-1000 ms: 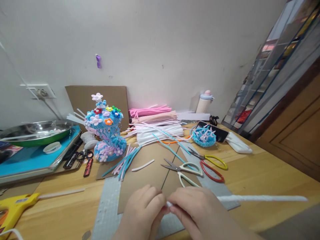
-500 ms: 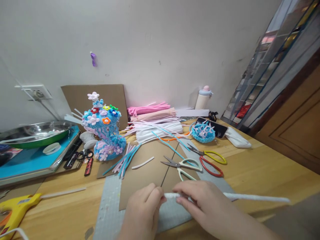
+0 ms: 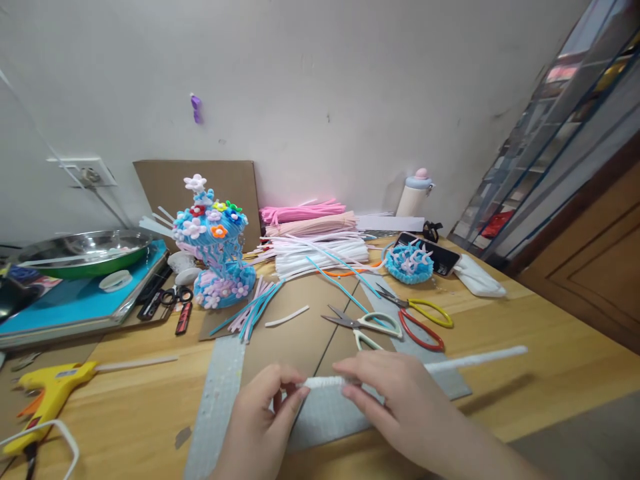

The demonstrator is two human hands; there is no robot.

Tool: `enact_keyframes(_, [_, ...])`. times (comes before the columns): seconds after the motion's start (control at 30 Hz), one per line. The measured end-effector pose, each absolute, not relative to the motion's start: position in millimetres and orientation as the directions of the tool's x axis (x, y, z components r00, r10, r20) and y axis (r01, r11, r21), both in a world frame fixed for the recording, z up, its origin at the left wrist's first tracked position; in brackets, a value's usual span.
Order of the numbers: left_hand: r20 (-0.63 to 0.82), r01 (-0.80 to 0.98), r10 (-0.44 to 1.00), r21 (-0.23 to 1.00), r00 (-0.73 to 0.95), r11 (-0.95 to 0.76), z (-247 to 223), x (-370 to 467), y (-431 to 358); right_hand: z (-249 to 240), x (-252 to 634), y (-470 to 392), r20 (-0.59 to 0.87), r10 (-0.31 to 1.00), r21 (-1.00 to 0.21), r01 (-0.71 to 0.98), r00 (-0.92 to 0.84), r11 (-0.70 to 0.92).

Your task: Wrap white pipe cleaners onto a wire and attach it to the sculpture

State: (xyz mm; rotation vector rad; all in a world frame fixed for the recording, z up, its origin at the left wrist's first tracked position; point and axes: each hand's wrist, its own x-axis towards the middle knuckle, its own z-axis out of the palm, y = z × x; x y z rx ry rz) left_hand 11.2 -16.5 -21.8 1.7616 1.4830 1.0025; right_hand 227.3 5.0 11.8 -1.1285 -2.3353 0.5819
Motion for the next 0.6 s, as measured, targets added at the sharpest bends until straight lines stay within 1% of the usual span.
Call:
enact_keyframes(0.07, [0.181, 0.516, 0.970, 0.823, 0.161, -0.239, -21, 13, -15, 13, 218, 7, 0.182, 0.785, -0.649, 0.527, -0.592, 0.548])
enact_keyframes(0.13, [0.170, 0.513, 0.964, 0.820, 0.207, -0.255, -18, 15, -13, 13, 211, 10, 0.144, 0.788, -0.720, 0.483, -0.598, 0.498])
enact_keyframes(0.17, [0.148, 0.517, 0.969, 0.824, 0.200, -0.233, -18, 16, -13, 11, 209, 12, 0.122, 0.800, -0.743, 0.480, -0.588, 0.467])
enact_keyframes(0.23, [0.101, 0.533, 0.987, 0.832, 0.129, -0.155, -18, 14, -13, 5, 208, 14, 0.073, 0.819, -0.759, 0.501, -0.569, 0.416])
enact_keyframes(0.3, [0.071, 0.551, 0.996, 0.830, 0.048, -0.086, -21, 11, -14, -4, 210, 15, 0.031, 0.822, -0.737, 0.542, -0.569, 0.403])
enact_keyframes(0.37, [0.080, 0.596, 0.996, 0.798, 0.033, -0.084, -25, 9, -17, -12, 214, 13, 0.007, 0.819, -0.695, 0.586, -0.574, 0.417])
enact_keyframes(0.43, [0.105, 0.656, 0.988, 0.739, 0.112, -0.153, -30, 9, -23, -21, 217, 10, 0.003, 0.821, -0.654, 0.620, -0.571, 0.433])
enact_keyframes(0.53, [0.119, 0.696, 0.954, 0.660, 0.273, -0.282, -35, 16, -31, -30, 220, 3, 0.017, 0.829, -0.616, 0.647, -0.559, 0.450])
enact_keyframes(0.6, [0.103, 0.718, 0.941, 0.622, 0.322, -0.313, -39, 23, -35, -35, 220, -1, 0.031, 0.834, -0.601, 0.656, -0.551, 0.456])
